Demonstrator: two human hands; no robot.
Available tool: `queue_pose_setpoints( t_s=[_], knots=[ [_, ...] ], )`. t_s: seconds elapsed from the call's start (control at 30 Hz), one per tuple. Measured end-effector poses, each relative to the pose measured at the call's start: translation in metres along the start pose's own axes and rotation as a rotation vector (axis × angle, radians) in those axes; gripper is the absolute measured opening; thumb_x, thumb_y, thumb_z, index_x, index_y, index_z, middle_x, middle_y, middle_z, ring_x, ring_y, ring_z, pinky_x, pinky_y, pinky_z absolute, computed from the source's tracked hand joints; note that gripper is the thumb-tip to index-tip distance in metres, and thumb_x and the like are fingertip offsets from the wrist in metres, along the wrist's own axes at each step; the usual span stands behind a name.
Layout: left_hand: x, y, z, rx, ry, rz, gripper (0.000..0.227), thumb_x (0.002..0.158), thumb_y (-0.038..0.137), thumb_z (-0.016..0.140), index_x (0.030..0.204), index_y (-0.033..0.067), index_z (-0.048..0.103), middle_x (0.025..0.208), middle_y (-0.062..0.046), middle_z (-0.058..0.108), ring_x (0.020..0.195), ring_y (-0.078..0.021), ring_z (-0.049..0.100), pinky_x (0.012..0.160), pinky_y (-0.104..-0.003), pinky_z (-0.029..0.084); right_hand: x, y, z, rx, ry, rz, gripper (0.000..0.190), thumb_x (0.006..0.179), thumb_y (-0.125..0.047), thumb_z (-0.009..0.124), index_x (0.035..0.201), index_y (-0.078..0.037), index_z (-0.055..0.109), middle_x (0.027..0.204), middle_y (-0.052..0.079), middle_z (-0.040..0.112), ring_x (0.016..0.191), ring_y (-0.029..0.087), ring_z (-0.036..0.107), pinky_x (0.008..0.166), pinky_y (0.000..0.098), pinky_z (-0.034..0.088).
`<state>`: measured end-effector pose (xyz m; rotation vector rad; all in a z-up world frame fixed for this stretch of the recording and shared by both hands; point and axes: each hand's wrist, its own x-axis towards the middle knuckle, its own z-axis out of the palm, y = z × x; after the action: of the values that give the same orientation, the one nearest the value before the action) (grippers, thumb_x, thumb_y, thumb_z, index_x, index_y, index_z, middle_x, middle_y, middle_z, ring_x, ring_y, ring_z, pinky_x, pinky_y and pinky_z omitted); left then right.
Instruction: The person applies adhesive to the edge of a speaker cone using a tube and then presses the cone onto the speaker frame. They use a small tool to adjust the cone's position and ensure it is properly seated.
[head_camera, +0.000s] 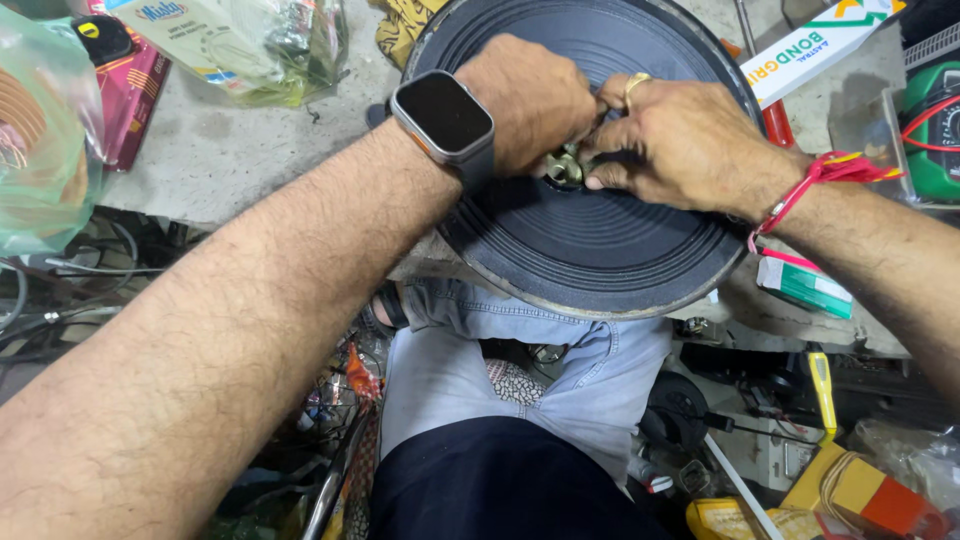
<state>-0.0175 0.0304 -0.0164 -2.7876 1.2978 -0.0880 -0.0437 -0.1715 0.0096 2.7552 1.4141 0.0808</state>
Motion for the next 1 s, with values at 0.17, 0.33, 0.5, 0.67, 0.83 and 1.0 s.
queue_pose_setpoints(
  t_s=[0.17, 0.33, 0.5, 0.67, 0.83, 1.0],
  knots=[
    [0.002, 0.004, 0.013, 0.034, 0.022, 0.147, 0.005, 0.086, 0.012, 0.071, 0.085, 0.0098, 0.075, 0.085, -0.01, 0.075, 0.08, -0.0295, 0.074, 0.062, -0.043, 0.06, 0.001, 0.007, 0.011, 0.027, -0.045, -0.106, 0.015, 0.084, -0.032, 0.077, 0.088, -0.018, 0.082, 0.085, 0.0, 0.067, 0.086, 0.024, 0.059, 0.068, 0.0398, 0.052],
    [0.001, 0.011, 0.024, 0.16, 0.165, 0.293, 0.015, 0.088, 0.016, 0.068, 0.077, 0.0077, 0.073, 0.076, -0.008, 0.072, 0.072, -0.0261, 0.073, 0.054, -0.04, 0.059, -0.001, 0.012, 0.017, 0.0, -0.07, -0.155, 0.027, 0.078, -0.028, 0.078, 0.06, -0.01, 0.069, 0.075, 0.001, 0.066, 0.081, 0.024, 0.059, 0.068, 0.0403, 0.051],
    [0.003, 0.014, 0.023, 0.152, 0.114, 0.359, 0.017, 0.09, 0.016, 0.066, 0.075, 0.0112, 0.072, 0.075, -0.007, 0.073, 0.073, -0.0268, 0.073, 0.058, -0.042, 0.058, 0.0, 0.016, 0.029, -0.098, -0.145, -0.187, 0.028, 0.079, -0.025, 0.077, 0.06, -0.008, 0.066, 0.07, 0.004, 0.065, 0.078, 0.024, 0.059, 0.063, 0.0381, 0.055],
    [0.011, 0.018, 0.016, 0.178, -0.136, 0.349, 0.014, 0.092, 0.015, 0.067, 0.081, 0.0073, 0.072, 0.081, -0.008, 0.074, 0.077, -0.0255, 0.073, 0.062, -0.04, 0.06, -0.001, 0.02, 0.037, -0.051, -0.155, -0.15, 0.026, 0.077, -0.022, 0.077, 0.061, -0.006, 0.066, 0.068, 0.004, 0.066, 0.081, 0.023, 0.06, 0.065, 0.0382, 0.056],
    [0.015, 0.017, 0.02, 0.141, -0.129, 0.358, 0.019, 0.091, 0.016, 0.069, 0.102, 0.0015, 0.069, 0.087, -0.011, 0.073, 0.085, -0.0266, 0.072, 0.063, -0.039, 0.061, -0.003, 0.022, 0.039, 0.025, -0.093, -0.181, 0.021, 0.079, -0.021, 0.076, 0.066, -0.006, 0.068, 0.074, 0.004, 0.067, 0.082, 0.024, 0.06, 0.066, 0.0385, 0.056],
    [0.009, 0.013, 0.017, 0.137, -0.075, 0.342, 0.027, 0.091, 0.015, 0.068, 0.114, 0.0018, 0.066, 0.087, -0.013, 0.072, 0.088, -0.0281, 0.071, 0.062, -0.042, 0.062, -0.004, 0.018, 0.03, 0.124, -0.057, -0.17, 0.014, 0.079, -0.02, 0.074, 0.082, -0.006, 0.074, 0.081, 0.002, 0.071, 0.081, 0.024, 0.062, 0.069, 0.0381, 0.056]
  ],
)
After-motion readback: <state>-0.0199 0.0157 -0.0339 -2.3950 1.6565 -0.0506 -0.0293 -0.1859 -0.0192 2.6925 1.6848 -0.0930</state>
